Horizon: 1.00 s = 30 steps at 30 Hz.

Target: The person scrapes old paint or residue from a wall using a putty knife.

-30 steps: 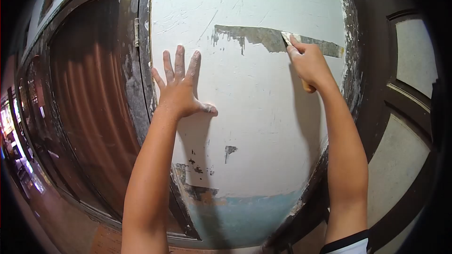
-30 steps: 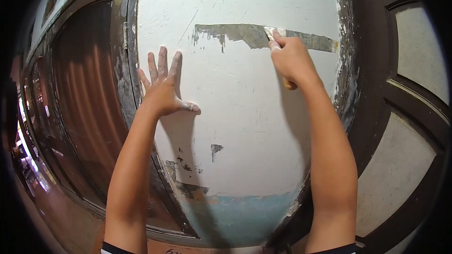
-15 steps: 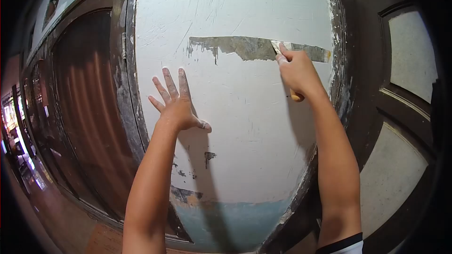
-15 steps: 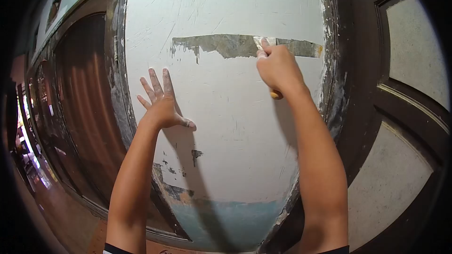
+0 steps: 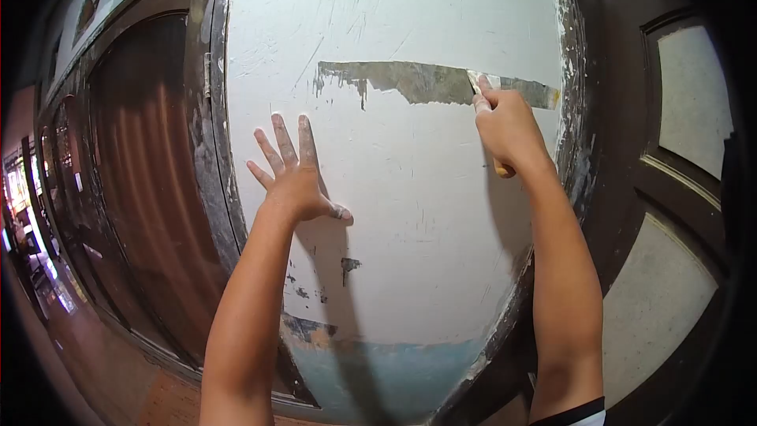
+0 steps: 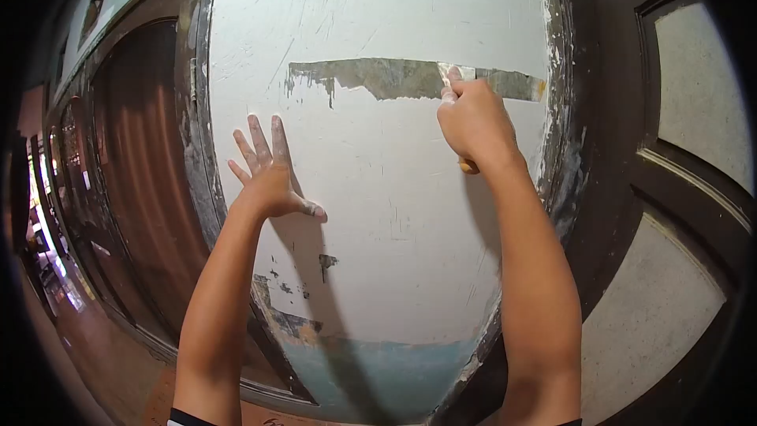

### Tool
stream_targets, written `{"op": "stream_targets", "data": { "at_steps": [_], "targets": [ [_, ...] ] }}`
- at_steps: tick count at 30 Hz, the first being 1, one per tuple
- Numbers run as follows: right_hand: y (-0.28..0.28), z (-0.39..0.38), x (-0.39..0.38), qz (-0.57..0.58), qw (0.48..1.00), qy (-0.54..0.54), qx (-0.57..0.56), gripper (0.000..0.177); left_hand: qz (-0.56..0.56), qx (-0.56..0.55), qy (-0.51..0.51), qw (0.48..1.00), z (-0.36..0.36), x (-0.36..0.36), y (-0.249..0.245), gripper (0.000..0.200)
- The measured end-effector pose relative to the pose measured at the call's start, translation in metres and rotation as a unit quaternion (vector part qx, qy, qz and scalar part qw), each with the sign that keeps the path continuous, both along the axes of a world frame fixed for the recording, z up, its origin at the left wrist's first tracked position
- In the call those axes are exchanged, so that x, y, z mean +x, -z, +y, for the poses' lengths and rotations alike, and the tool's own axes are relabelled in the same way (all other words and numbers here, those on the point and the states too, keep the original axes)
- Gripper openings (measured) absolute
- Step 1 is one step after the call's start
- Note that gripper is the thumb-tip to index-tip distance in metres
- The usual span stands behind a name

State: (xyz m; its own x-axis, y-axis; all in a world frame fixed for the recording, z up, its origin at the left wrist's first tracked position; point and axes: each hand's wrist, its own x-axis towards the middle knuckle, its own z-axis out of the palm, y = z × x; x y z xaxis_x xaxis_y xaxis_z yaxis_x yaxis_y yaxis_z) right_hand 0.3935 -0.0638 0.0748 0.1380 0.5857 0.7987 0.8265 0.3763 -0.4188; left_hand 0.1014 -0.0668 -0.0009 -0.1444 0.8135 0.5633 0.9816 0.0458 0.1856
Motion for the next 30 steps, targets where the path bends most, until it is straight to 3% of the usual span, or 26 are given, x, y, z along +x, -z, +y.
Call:
{"op": "stream_targets", "data": {
  "at_steps": [2, 4, 8, 9, 13, 24, 25, 30],
  "targets": [
    [0.006, -0.006, 0.007, 0.006, 1.000, -0.010, 0.016, 0.046, 0.004, -0.001, 0.004, 1.000, -0.001, 0.000, 0.001, 0.186],
    [0.003, -0.029, 0.007, 0.048, 0.996, -0.050, -0.059, 0.046, 0.004, 0.008, 0.006, 1.000, -0.001, -0.001, 0.000, 0.185],
    [0.000, 0.008, 0.028, 0.009, 0.999, -0.038, -0.029, 0.045, 0.002, -0.009, 0.003, 1.000, 0.001, 0.000, -0.001, 0.184],
    [-0.003, -0.027, 0.014, 0.086, 0.990, -0.050, -0.099, 0.044, 0.001, -0.004, 0.007, 1.000, 0.001, -0.001, 0.001, 0.184],
    [0.005, -0.006, 0.034, 0.016, 0.999, -0.041, 0.000, 0.046, 0.002, 0.004, 0.012, 1.000, 0.008, -0.005, 0.002, 0.189],
    [0.005, -0.002, 0.049, 0.040, 0.998, -0.046, 0.003, 0.047, 0.002, -0.008, 0.010, 1.000, 0.003, -0.001, 0.000, 0.184],
    [0.004, -0.006, 0.051, 0.048, 0.998, -0.028, -0.037, 0.047, 0.003, -0.009, 0.005, 1.000, 0.003, -0.001, -0.001, 0.185],
    [0.003, 0.002, 0.057, 0.036, 0.999, -0.036, 0.000, 0.048, -0.005, -0.003, 0.001, 1.000, 0.004, -0.001, 0.000, 0.186]
  ]
}}
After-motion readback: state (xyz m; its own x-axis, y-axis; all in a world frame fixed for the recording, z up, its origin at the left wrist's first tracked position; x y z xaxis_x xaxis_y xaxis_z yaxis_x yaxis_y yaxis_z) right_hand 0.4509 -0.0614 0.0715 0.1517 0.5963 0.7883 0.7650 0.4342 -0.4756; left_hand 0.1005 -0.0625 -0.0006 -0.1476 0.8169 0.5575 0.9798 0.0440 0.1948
